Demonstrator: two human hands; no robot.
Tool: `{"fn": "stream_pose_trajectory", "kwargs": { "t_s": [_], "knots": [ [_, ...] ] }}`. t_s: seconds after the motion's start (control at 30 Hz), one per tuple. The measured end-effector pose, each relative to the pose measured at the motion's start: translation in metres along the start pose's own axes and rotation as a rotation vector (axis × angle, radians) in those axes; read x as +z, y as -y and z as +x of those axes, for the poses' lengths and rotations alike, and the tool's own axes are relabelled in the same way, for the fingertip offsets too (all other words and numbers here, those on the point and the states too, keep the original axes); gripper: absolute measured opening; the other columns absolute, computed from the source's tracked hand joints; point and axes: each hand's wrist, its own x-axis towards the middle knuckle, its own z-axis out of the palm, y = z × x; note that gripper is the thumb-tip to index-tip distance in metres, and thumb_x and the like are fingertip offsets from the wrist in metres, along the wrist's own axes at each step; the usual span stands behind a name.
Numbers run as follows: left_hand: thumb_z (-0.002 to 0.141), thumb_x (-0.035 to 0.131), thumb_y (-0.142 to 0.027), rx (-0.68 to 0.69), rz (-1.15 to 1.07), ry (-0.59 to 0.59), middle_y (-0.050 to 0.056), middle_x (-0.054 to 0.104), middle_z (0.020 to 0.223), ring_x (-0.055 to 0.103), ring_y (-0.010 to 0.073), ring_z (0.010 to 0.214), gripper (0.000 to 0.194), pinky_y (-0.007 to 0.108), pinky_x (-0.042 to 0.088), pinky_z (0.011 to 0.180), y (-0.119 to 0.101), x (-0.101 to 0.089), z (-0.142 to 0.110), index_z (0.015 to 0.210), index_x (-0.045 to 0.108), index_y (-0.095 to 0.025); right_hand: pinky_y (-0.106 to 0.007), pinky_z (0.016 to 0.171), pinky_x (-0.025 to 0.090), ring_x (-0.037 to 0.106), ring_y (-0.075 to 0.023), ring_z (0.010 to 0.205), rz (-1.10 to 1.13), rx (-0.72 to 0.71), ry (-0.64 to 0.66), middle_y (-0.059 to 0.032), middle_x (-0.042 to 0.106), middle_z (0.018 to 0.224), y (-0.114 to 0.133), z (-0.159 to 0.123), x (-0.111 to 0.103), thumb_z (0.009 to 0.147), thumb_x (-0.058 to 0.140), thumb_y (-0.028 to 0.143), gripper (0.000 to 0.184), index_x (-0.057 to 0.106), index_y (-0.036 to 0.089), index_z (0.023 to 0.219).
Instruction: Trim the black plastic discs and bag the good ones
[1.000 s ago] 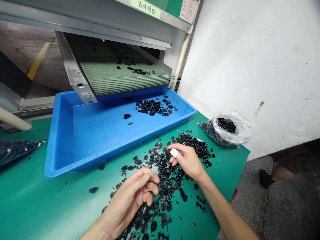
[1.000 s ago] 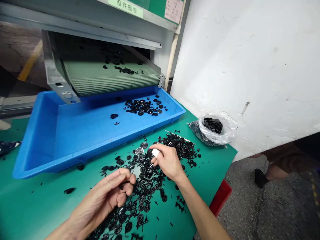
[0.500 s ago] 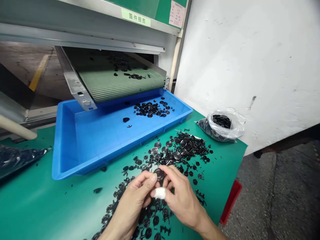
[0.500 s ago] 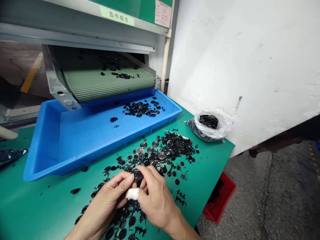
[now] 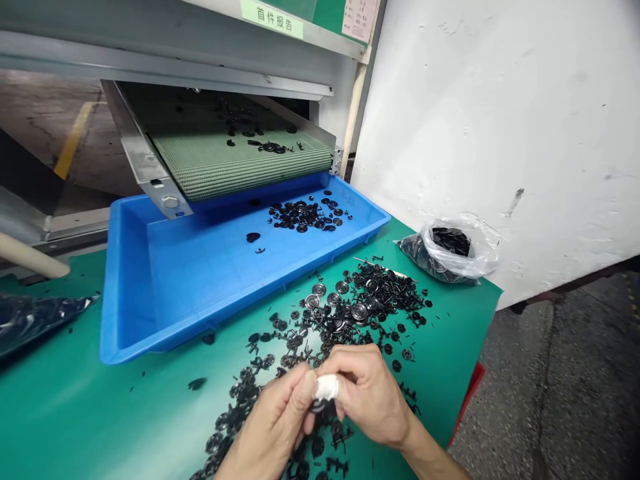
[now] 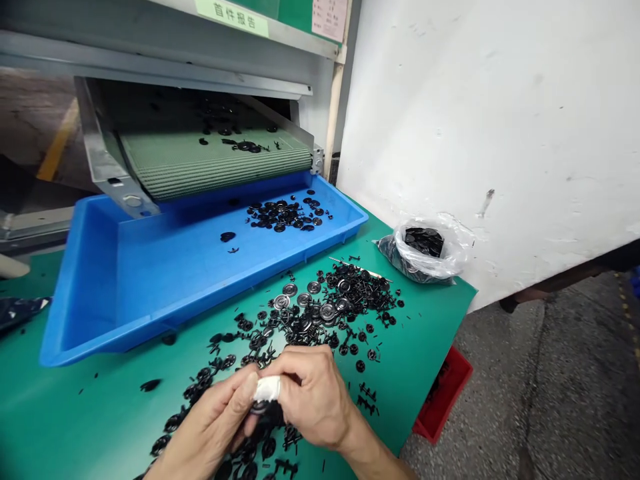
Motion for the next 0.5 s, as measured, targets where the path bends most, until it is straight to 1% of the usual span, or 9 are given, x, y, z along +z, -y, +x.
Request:
{"fn": "stream_pose_trajectory", "kwargs": {
  "t_s": [0.07, 0.1, 0.17, 0.23, 0.27, 0.3, 0.37, 0.4, 0.5],
  "knots": [
    [0.089, 0.043, -0.064, 0.013, 0.005, 0.024, -0.005, 0.045, 0.056, 0.037, 0.0109, 0.05, 0.051, 0.023, 0.028, 0.049, 0.002, -0.006, 0.003, 0.066, 0.054, -0.02, -0.021, 0.049, 0.039, 0.05, -0.0075, 0.049, -0.018, -0.01, 0.062, 0.004, 0.055, 0.063, -0.001, 0.007, -0.004, 0.085, 0.054, 0.01, 0.019, 0.071, 0.018, 0.079],
    [0.088, 0.046, -0.063, 0.006, -0.006, 0.028, -0.005, 0.046, 0.055, 0.037, 0.01, 0.049, 0.05, 0.022, 0.028, 0.048, 0.002, -0.01, 0.005, 0.066, 0.055, -0.019, -0.021, 0.052, 0.041, 0.052, -0.0082, 0.052, -0.094, -0.023, 0.114, 0.0037, 0.056, 0.065, -0.002, 0.014, -0.008, 0.087, 0.051, 0.008, 0.022, 0.07, 0.018, 0.082],
    [0.085, 0.054, -0.062, -0.035, -0.104, -0.012, -0.006, 0.046, 0.051, 0.033, 0.0078, 0.046, 0.049, 0.019, 0.024, 0.044, 0.002, -0.019, 0.012, 0.064, 0.056, -0.018, -0.024, 0.063, 0.046, 0.057, -0.0112, 0.065, -0.361, -0.062, 0.187, 0.0014, 0.06, 0.073, -0.004, 0.035, -0.02, 0.086, 0.044, 0.001, 0.03, 0.068, 0.018, 0.091],
    [0.083, 0.061, -0.059, -0.049, -0.274, -0.087, -0.007, 0.044, 0.047, 0.028, 0.0051, 0.041, 0.046, 0.017, 0.019, 0.04, 0.0, -0.027, 0.019, 0.064, 0.057, -0.017, -0.029, 0.074, 0.047, 0.059, -0.0148, 0.081, -0.659, -0.085, 0.132, -0.005, 0.063, 0.096, -0.011, 0.062, -0.031, 0.085, 0.038, -0.003, 0.039, 0.064, 0.016, 0.109],
    [0.082, 0.064, -0.055, -0.046, -0.371, -0.111, -0.008, 0.047, 0.049, 0.027, 0.0038, 0.039, 0.041, 0.016, 0.018, 0.038, -0.002, -0.031, 0.021, 0.069, 0.059, -0.017, -0.031, 0.077, 0.047, 0.059, -0.0163, 0.085, -0.788, -0.074, 0.141, -0.0082, 0.061, 0.105, -0.015, 0.076, -0.035, 0.086, 0.038, -0.002, 0.042, 0.061, 0.015, 0.117],
    [0.082, 0.066, -0.05, -0.041, -0.463, -0.122, -0.007, 0.05, 0.052, 0.027, 0.0028, 0.038, 0.033, 0.015, 0.018, 0.037, -0.004, -0.033, 0.023, 0.076, 0.063, -0.018, -0.031, 0.077, 0.047, 0.058, -0.0173, 0.086, -0.89, -0.057, 0.186, -0.0099, 0.06, 0.11, -0.019, 0.09, -0.037, 0.086, 0.038, -0.002, 0.044, 0.059, 0.014, 0.121],
    [0.081, 0.071, -0.038, -0.056, -0.613, -0.124, -0.005, 0.058, 0.062, 0.035, 0.0027, 0.039, 0.022, 0.013, 0.022, 0.035, -0.008, -0.037, 0.025, 0.091, 0.067, -0.019, -0.031, 0.071, 0.047, 0.058, -0.0172, 0.079, -0.963, -0.038, 0.265, -0.0108, 0.059, 0.11, -0.028, 0.114, -0.039, 0.084, 0.042, -0.002, 0.042, 0.063, 0.015, 0.116],
    [0.08, 0.072, -0.033, -0.079, -0.668, -0.123, -0.003, 0.06, 0.067, 0.04, 0.0038, 0.042, 0.021, 0.013, 0.024, 0.034, -0.009, -0.038, 0.026, 0.096, 0.068, -0.02, -0.031, 0.068, 0.046, 0.057, -0.0164, 0.074, -0.971, -0.032, 0.292, -0.0106, 0.059, 0.108, -0.031, 0.122, -0.039, 0.082, 0.043, -0.002, 0.04, 0.065, 0.015, 0.111],
    [0.08, 0.071, -0.027, -0.071, -0.751, -0.141, 0.002, 0.064, 0.079, 0.057, 0.0107, 0.059, 0.018, 0.015, 0.041, 0.04, -0.011, -0.041, 0.026, 0.094, 0.069, -0.016, -0.03, 0.067, 0.044, 0.055, -0.0154, 0.069, -0.958, -0.025, 0.289, -0.0083, 0.06, 0.096, -0.034, 0.128, -0.042, 0.078, 0.045, -0.003, 0.034, 0.068, 0.015, 0.096]
  ]
}}
